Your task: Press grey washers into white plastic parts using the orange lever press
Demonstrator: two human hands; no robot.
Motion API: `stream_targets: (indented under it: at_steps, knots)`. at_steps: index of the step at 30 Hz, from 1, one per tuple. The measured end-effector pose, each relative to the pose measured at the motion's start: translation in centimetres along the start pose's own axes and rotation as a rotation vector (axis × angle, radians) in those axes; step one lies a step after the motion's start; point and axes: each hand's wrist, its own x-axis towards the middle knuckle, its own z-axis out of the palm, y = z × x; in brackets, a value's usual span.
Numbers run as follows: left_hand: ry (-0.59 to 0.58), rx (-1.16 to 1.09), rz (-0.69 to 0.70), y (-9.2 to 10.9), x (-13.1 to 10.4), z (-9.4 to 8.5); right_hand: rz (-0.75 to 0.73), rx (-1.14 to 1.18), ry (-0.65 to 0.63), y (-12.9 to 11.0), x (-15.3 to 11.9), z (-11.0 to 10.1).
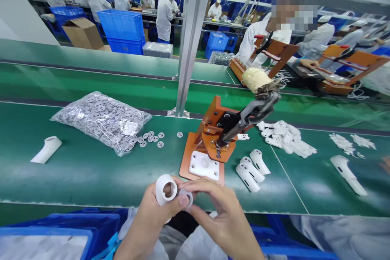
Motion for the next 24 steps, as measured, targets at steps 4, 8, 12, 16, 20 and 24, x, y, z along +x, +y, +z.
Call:
stream_targets:
  at_steps: [4,8,12,16,20,24]
  knots:
    - [0.076,-0.067,-0.041,-0.5,0.2,0.6,-0.018,0.312,0.103,1.9,0.0,1.2]
    - [0.046,-0.099,-0.043,-1.1,0.8,1.6,-0.032,0.42,0.326,3.2,-0.8,2.9]
    - [0.053,0.011,-0.048,-2.5,1.3,1.6,0.167,0.114,0.543,4.7,-1.7,2.4]
    - [0.054,-0.048,-0.145,-3.7,1.5,0.6,0.281,-0.425,0.61,7.0,-1.2,0.5]
    - [0.06,-0.082,-0.2,-3.7,1.1,-0.6,0.277,-0.486,0.592,8.7,0.1,-0.4]
    - [0.09,-0.07,-0.211,-3.3,0.7,-1.4,0.472,0.226,0.491,8.7,-0.6,0.0]
